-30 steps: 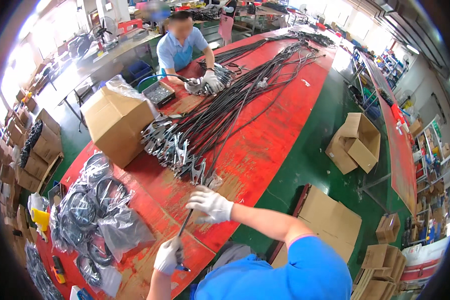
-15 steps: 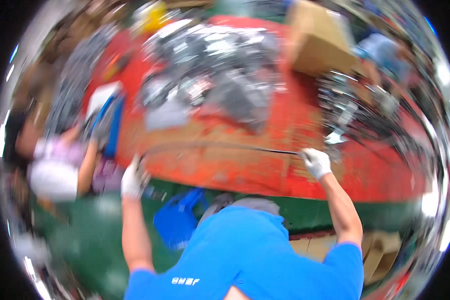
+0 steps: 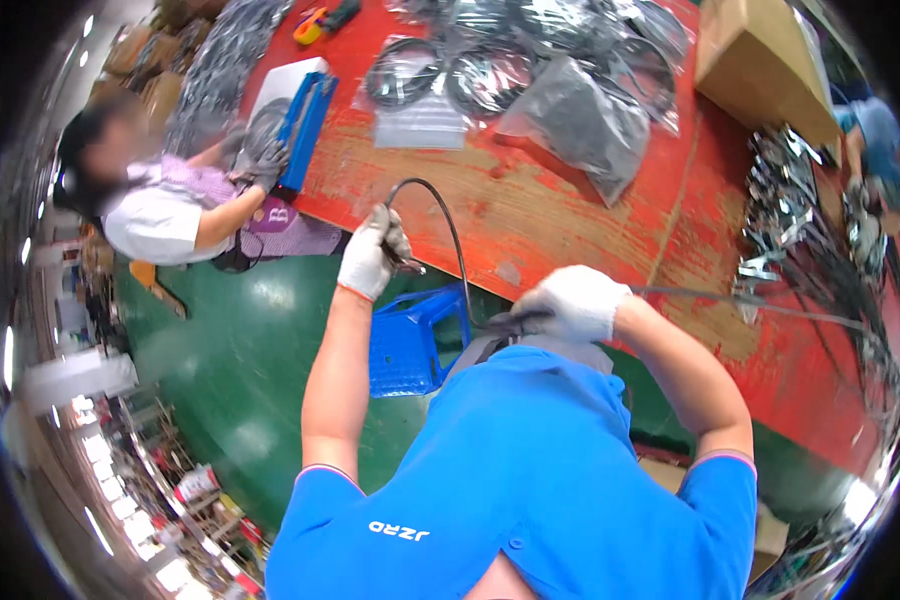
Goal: The person repeatedly picks up a black cable with a metal clip, coils it into a circular shape, and places it into a clear plastic bag. The person then folds the top of the bag to seal the cable inside. This process is repeated multiple times with different cables from a pile on the red table.
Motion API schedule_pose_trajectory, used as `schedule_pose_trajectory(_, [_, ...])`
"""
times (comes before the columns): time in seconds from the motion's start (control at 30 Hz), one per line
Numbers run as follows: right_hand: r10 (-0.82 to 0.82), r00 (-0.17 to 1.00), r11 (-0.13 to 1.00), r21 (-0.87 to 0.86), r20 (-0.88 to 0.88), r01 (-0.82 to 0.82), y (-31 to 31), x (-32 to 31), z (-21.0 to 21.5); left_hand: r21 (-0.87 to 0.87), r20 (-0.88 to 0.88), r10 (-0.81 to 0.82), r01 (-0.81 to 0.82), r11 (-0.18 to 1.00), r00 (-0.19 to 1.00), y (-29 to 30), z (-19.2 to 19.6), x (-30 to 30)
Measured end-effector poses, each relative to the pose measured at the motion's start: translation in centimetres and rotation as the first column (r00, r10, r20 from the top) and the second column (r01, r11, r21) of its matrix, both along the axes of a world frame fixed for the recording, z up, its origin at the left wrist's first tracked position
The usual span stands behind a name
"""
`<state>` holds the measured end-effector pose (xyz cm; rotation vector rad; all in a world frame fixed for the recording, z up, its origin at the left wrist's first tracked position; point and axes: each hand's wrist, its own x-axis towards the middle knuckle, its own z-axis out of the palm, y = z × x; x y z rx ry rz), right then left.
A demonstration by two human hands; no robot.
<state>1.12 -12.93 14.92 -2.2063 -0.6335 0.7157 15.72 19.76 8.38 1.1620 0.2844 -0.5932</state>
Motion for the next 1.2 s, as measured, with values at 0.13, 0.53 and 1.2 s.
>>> schedule_pose_trajectory(0.13, [-0.1, 0.994, 0.978, 0.19, 0.045, 0.09, -1.7, 1.4, -1.6, 0.22, 0.01, -0.319, 0.309, 0.925, 0.948, -6.7, -0.1, -5.4])
schedule_pose_trajectory(0.53, [-0.493, 0.82, 0.847, 0.376, 0.291, 0.376, -9.7, 1.8, -8.4, -0.022, -0.327, -0.438, 0.456, 0.89, 0.838, -15.7, 1.6, -7.9])
schedule_pose_trajectory(1.2, [-0.456, 0.709, 0.842, 0.001, 0.538, 0.54, -19.9, -5.4, -13.5, 0.154, -0.202, -0.163, 0.196, 0.968, 0.966, -0.5, 5.5, -1.8])
